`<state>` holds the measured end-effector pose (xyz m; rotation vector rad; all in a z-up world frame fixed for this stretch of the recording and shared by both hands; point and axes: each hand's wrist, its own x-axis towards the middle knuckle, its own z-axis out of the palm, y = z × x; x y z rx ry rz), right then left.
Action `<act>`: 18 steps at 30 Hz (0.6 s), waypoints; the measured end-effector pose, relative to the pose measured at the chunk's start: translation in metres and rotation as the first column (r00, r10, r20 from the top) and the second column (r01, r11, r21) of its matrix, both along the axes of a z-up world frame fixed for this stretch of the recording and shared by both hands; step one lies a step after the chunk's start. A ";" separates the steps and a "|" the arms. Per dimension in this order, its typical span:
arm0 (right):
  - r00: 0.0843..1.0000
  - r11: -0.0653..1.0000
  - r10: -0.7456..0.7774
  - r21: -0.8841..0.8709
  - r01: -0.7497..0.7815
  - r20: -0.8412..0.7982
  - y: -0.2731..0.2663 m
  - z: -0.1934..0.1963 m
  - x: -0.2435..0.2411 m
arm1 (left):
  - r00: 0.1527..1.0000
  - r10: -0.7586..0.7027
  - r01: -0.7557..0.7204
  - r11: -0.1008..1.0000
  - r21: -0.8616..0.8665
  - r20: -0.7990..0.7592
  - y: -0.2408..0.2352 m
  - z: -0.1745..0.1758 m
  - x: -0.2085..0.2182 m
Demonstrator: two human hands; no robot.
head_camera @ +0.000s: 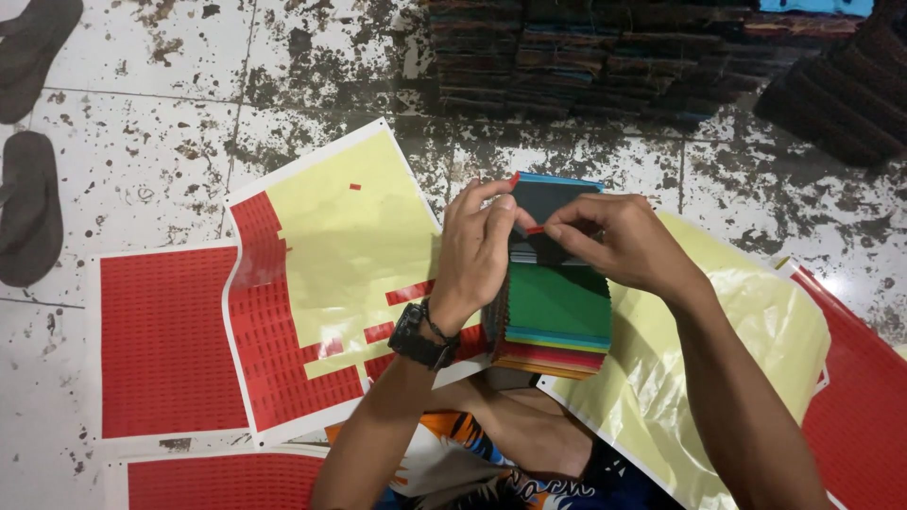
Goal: The person sits on a tiled floor and peels small red adhesive squares from a yellow backing sheet. They place these squares onto the edges of a stack of colorful, textured mats, pressing them down to secure the layers. The person handles the stack of mats and the adhesive sheets by hand.
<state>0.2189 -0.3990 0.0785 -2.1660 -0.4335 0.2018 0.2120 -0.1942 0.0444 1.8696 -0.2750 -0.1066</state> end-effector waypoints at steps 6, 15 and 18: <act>0.997 0.995 -0.061 -0.081 0.065 0.046 -0.011 -0.028 0.011 | 0.997 0.069 -0.069 0.998 -0.016 0.019 -0.004 0.004 0.002; 0.984 0.996 -0.049 -0.085 0.035 -0.173 0.002 -0.047 0.047 | 0.940 0.015 -0.171 0.885 0.432 0.341 0.005 -0.054 0.020; 0.976 0.994 -0.054 -0.104 0.033 -0.209 0.002 -0.054 0.052 | 0.935 0.003 -0.177 0.870 0.459 0.353 0.004 -0.067 0.022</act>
